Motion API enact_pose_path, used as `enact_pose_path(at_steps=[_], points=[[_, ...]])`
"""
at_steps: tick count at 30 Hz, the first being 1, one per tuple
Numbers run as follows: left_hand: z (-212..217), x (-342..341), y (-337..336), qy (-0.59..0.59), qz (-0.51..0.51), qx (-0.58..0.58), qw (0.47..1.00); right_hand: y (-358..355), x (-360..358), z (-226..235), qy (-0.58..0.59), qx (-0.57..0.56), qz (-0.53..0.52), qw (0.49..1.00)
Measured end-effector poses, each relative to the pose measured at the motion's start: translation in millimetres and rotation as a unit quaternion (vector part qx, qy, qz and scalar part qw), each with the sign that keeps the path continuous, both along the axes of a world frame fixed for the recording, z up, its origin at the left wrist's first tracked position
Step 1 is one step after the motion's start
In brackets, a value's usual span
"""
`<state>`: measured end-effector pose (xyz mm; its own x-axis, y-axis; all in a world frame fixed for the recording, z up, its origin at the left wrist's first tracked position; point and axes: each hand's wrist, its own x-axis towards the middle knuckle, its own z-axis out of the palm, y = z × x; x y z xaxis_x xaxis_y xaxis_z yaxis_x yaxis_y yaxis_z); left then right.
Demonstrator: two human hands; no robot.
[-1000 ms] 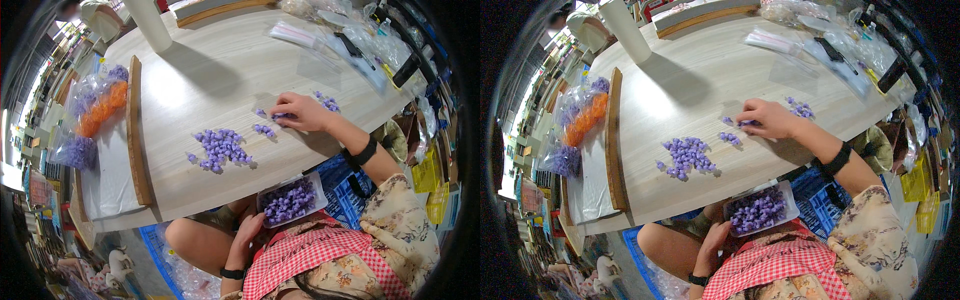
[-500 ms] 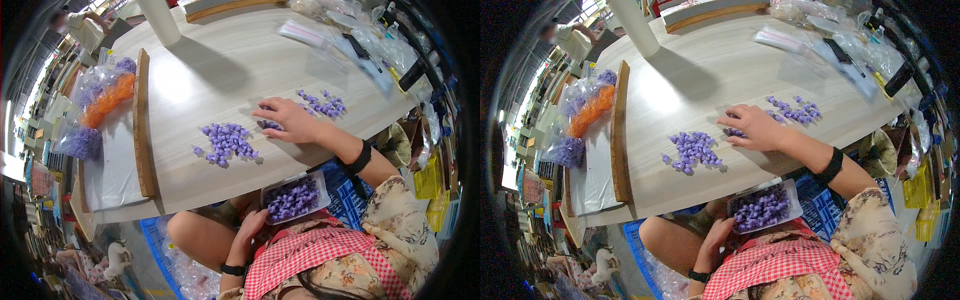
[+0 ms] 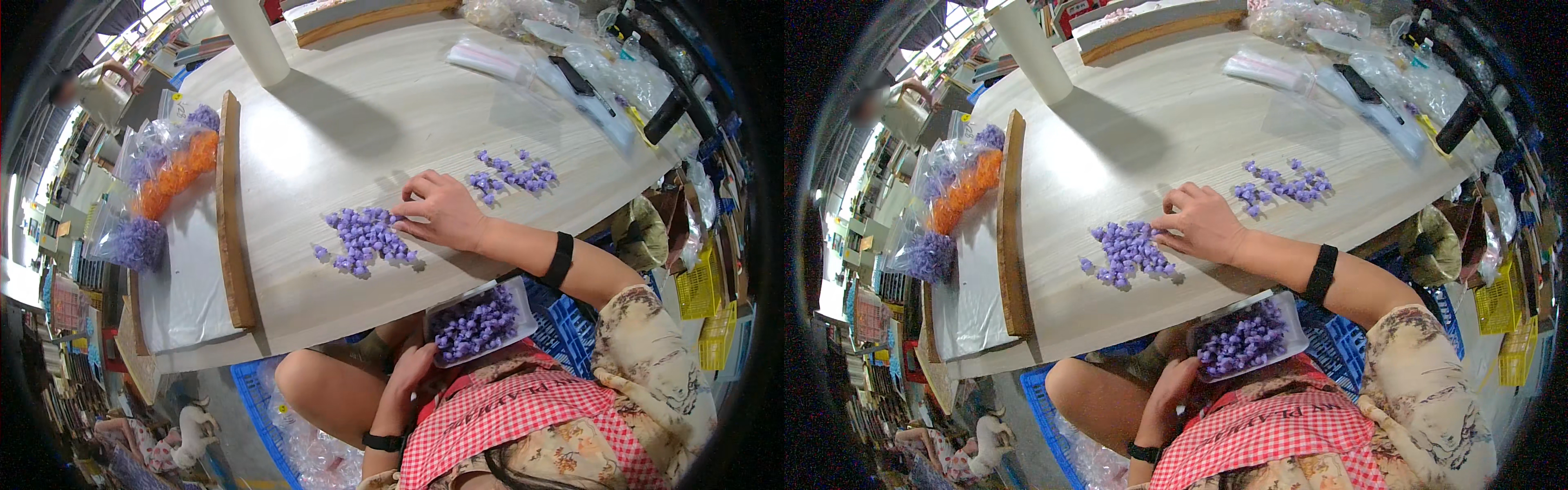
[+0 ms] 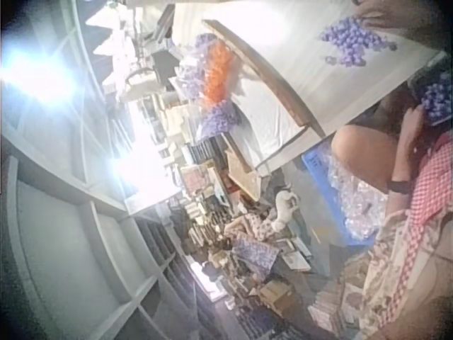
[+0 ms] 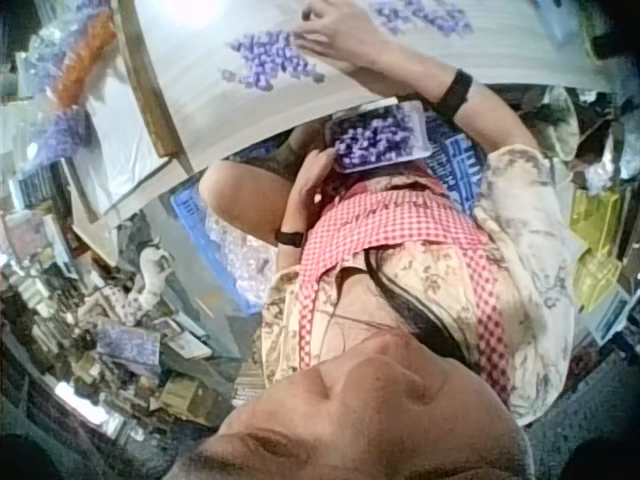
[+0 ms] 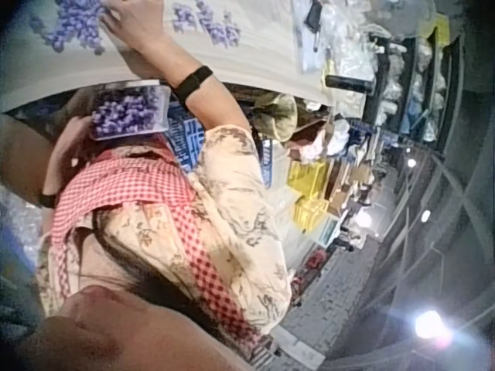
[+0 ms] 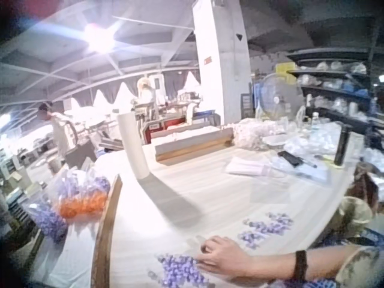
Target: Sorting small purple plastic parts from a pile into a white plastic container.
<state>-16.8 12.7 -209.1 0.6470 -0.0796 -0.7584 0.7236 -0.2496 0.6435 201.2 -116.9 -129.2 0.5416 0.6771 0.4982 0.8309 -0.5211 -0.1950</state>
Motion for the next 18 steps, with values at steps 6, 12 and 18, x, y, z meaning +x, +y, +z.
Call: enact_pose_path(at_steps=[6,12,18], points=[[-6.6,1.8,7.3,-0.102,-0.147,0.081,0.981,-42.4,7.3,5.7,-0.001,-0.021,0.02,1.0],[-26.7,-4.0,14.4,-0.151,-0.198,0.118,0.961,-95.6,8.6,10.1,0.006,-0.049,0.024,0.999],[-7.7,-16.8,16.9,-0.284,-0.175,0.106,0.937,-132.3,-0.5,28.0,-0.001,-0.063,-0.047,0.997]])
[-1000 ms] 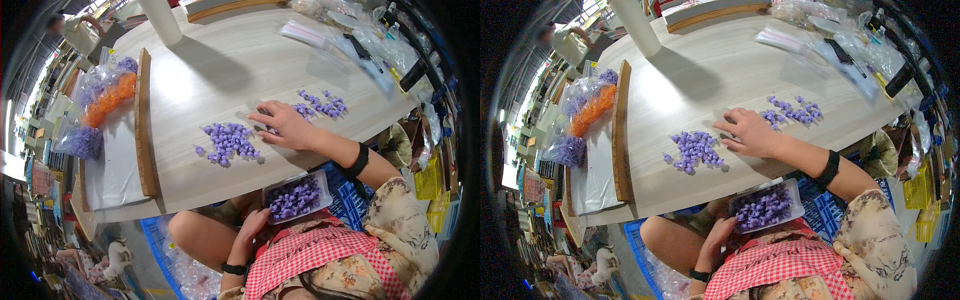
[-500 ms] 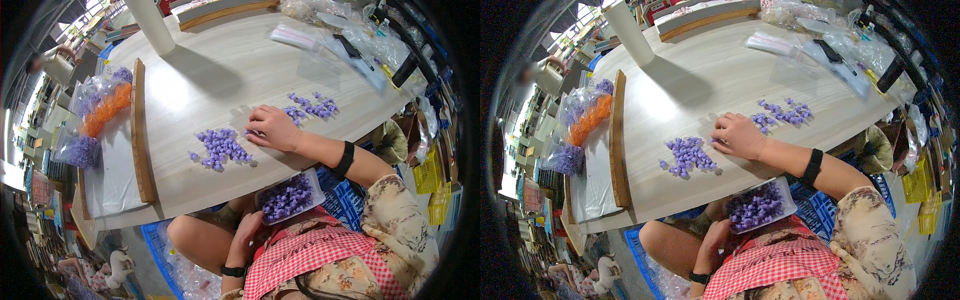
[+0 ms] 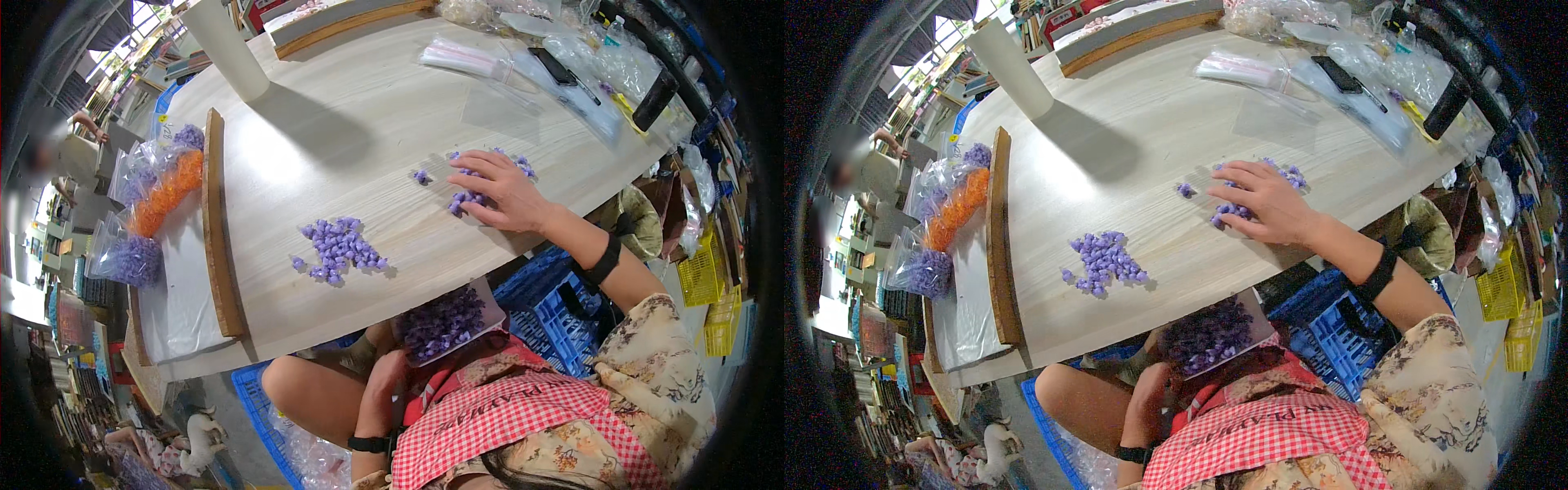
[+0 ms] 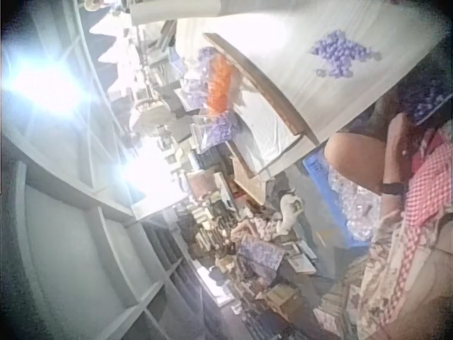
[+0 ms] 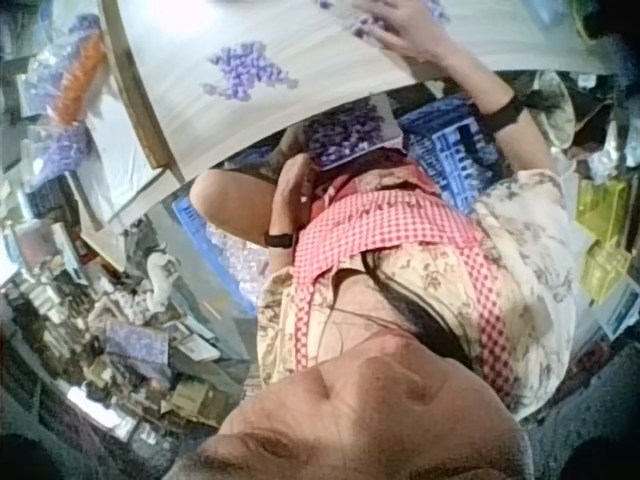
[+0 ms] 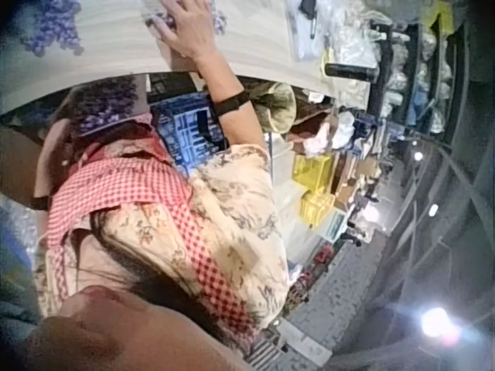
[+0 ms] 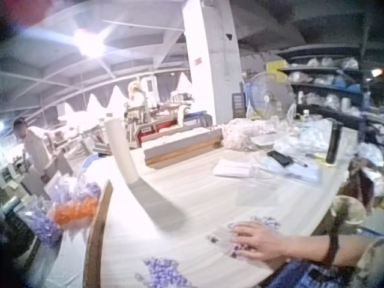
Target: Sorting small purple plastic parts from a pile into a white plastic container.
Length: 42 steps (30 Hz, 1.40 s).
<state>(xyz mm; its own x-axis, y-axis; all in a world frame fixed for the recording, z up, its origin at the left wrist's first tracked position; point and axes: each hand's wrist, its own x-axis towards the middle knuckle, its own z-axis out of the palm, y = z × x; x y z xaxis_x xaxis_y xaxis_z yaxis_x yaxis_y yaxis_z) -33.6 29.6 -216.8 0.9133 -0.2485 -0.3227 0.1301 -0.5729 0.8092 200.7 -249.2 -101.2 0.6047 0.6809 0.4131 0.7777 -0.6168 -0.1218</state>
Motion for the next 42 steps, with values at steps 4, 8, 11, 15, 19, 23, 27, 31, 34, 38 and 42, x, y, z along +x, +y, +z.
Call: enact_pose_path(at_steps=[4,8,11,15,19,23,27,31,34,38,42], points=[[23.0,-1.8,-2.8,-0.018,0.019,0.044,0.999,46.9,10.3,-2.1,-0.01,-0.009,0.032,0.999],[19.5,12.8,-4.9,0.101,0.062,0.031,0.992,55.5,25.8,-24.2,-0.023,-0.074,0.036,0.996],[6.9,23.8,-8.3,0.185,0.096,0.015,0.978,29.9,23.7,-26.8,0.002,-0.099,0.033,0.995],[-10.8,19.3,1.7,0.111,0.037,0.052,0.992,-5.2,12.4,-12.3,0.01,-0.082,0.068,0.994],[14.1,38.8,-27.9,0.365,0.27,-0.089,0.887,-55.5,10.8,-4.1,0.085,0.049,-0.034,0.995],[22.6,35.9,-39.6,0.246,0.206,-0.152,0.935,-65.7,19.9,-20.6,0.187,0.123,-0.088,0.971],[32.2,36.8,-47.7,0.151,0.157,-0.151,0.964,-39.3,31.9,-26.6,0.135,0.087,-0.047,0.986],[41.9,41.5,-57.4,0.064,0.099,-0.147,0.982,-19.0,43.0,-26.0,0.118,0.084,-0.012,0.989],[48.3,44.5,-60.2,-0.006,0.061,-0.141,0.988,-13.0,49.4,-27.8,0.123,0.073,0.021,0.989],[51.0,45.9,-60.7,-0.071,0.016,-0.135,0.988,-15.0,47.8,-32.6,0.193,0.155,0.018,0.969],[77.1,61.5,-60.8,-0.006,-0.072,-0.015,0.997,-11.6,47.2,-32.2,0.155,0.17,0.036,0.972]])
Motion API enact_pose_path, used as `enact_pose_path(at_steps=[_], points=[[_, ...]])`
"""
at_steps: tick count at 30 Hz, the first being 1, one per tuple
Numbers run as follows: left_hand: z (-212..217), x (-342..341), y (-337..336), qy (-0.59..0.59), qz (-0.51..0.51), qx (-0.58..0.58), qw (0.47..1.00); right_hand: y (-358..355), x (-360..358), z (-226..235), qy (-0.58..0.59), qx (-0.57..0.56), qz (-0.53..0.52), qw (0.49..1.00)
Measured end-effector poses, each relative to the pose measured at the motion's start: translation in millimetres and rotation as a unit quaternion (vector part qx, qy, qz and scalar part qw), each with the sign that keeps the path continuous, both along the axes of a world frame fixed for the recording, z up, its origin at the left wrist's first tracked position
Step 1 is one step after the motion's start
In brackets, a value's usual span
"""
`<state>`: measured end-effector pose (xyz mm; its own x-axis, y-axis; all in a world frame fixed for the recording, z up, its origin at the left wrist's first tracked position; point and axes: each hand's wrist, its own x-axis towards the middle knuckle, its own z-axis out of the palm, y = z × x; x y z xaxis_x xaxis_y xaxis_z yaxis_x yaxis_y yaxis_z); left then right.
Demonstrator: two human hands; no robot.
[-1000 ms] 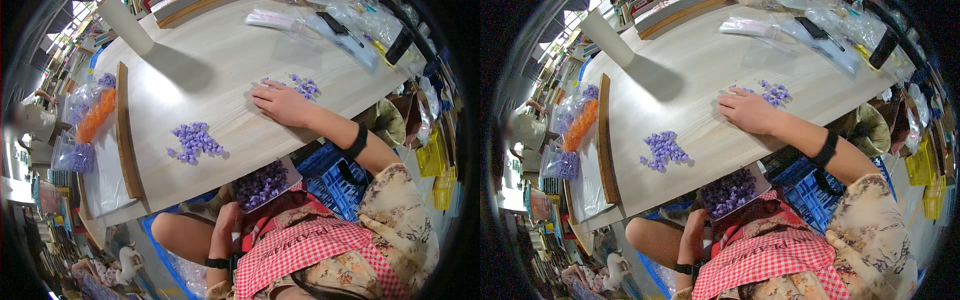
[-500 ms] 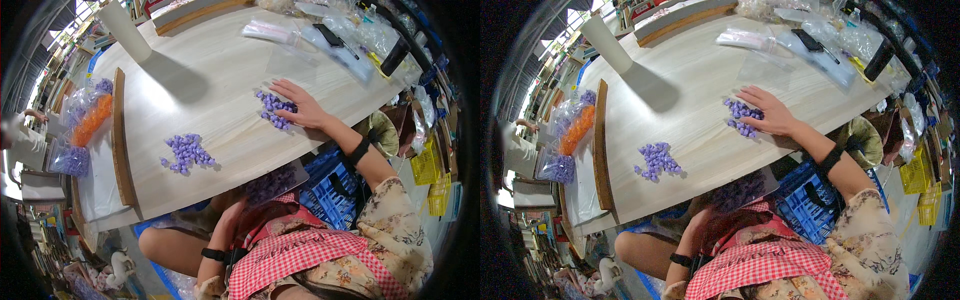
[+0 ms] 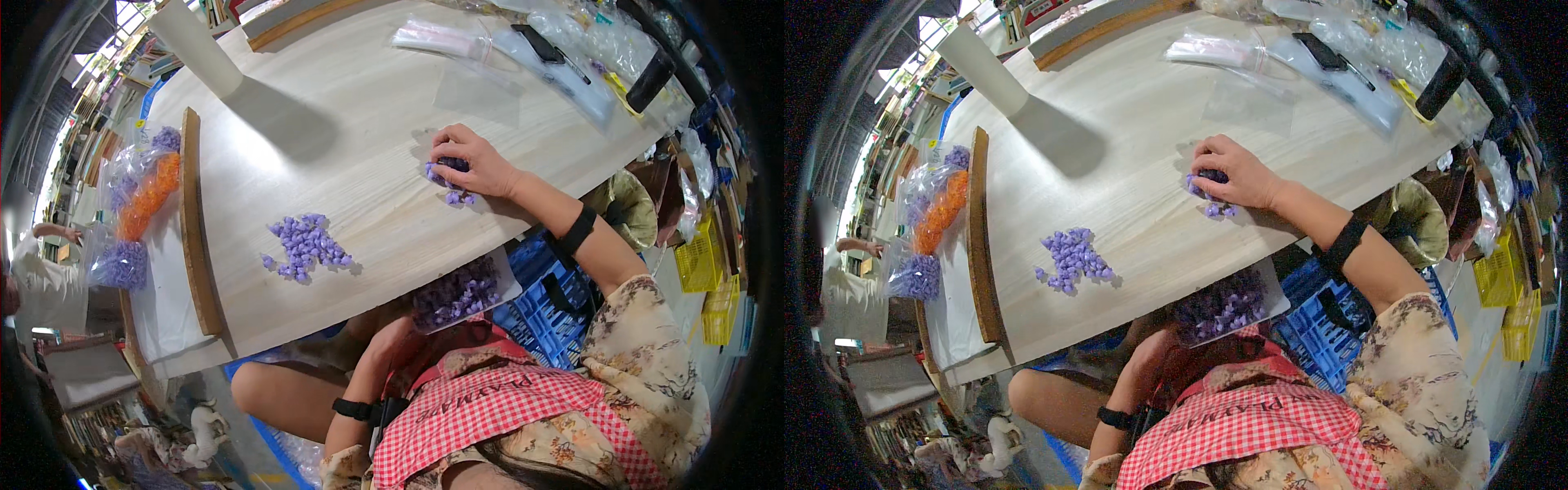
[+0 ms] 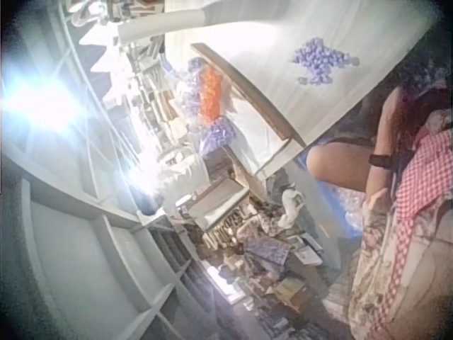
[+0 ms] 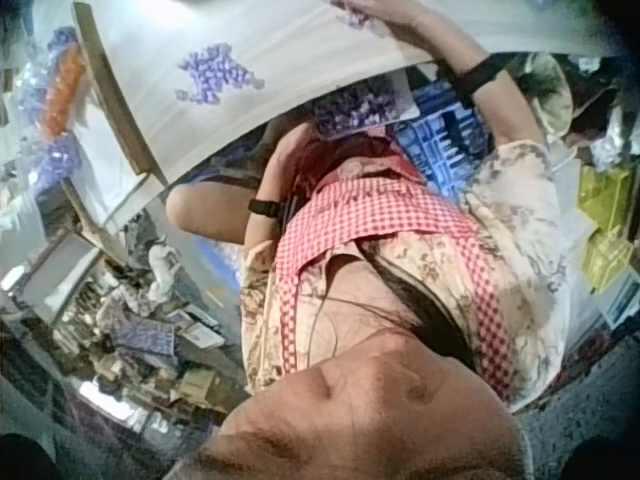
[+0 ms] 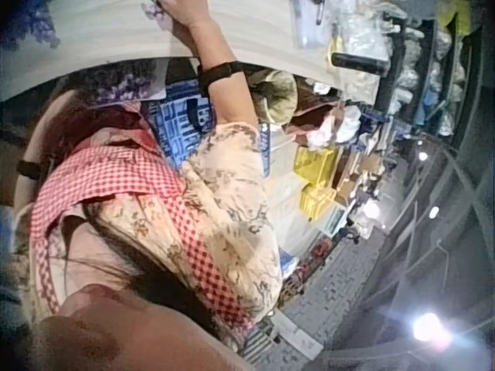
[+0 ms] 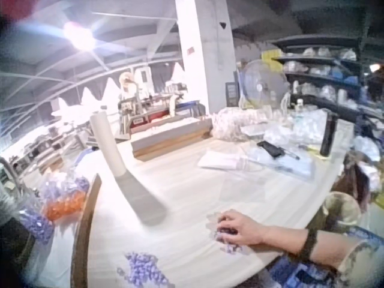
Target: Sorting small purple plastic parts from a pile into a white plastic container.
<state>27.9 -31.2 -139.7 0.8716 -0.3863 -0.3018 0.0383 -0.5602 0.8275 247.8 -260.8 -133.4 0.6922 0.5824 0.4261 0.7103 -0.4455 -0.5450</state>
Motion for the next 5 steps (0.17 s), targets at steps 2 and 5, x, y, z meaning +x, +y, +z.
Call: enact_pose_path(at_steps=[2,5], points=[[0.1,5.7,0.8,0.054,-0.088,0.094,0.99,-6.2,-0.8,0.0,-0.01,-0.005,-0.009,1.0],[-54.7,-4.8,17.7,0.251,0.017,0.036,0.967,-3.3,1.5,2.5,0.009,-0.069,-0.036,0.997]])
